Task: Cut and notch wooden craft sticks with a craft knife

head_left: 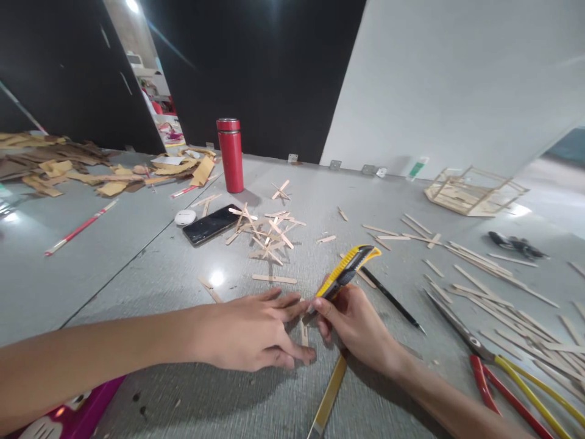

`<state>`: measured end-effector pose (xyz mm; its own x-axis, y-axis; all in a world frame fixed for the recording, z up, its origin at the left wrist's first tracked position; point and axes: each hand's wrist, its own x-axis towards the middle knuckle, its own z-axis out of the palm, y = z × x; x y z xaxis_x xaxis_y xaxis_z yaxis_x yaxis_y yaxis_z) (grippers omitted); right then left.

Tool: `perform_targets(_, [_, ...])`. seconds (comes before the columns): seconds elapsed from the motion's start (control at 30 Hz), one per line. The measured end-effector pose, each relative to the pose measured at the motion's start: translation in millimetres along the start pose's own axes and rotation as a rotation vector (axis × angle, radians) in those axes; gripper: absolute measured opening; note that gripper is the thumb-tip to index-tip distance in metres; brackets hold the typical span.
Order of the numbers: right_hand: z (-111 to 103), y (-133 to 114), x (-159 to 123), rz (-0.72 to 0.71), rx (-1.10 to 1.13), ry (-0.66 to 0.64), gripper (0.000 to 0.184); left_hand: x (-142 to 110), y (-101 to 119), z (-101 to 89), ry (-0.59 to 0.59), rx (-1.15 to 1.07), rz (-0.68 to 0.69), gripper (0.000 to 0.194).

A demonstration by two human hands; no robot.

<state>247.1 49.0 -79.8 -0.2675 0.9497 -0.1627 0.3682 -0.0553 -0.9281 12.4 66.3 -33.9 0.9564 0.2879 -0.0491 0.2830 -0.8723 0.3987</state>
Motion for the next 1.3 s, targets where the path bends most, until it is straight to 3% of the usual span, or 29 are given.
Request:
perform_targets(0.17, [3,-5,-8,-0.080,0.046,-0.033,0.024,-2,-1,3.6,0.015,-0.053,0.001,0.032])
perform_targets(0.4, [15,-4,0,0.102,0.027,0.082,0.027,-2,2,2.2,0.022,-0.004,0.007,0.031])
perform_targets(0.6, [11,-2,3,0.184,0.038,0.091,0.029,1,3,0.1,0.035,0.052,0.033,0.032])
perform_targets(0.8, [-2,-2,4,0.219,-0.047,0.260,0.034,1,0,6.5,0.092,0.163,0.080,0.036])
perform_targets(0.93, [-33,-2,11,0.219,-0.269,0.350,0.036,-1,2,13.7,0.208,0.030,-0.007,0.025])
perform_targets(1.1, [-65,-2,13,0.191,-0.601,0.244,0.034,-1,4,16.2,0.315,-0.118,-0.138,0.017])
perform_targets(1.2, [-68,-9,6,0.157,-0.757,0.216,0.033,1,8,13.2,0.403,-0.259,-0.267,0.017])
perform_targets(1.3, [-59,-26,-12,0.106,-0.876,0.253,0.022,3,15,8.1,0.529,-0.674,-0.357,0.023])
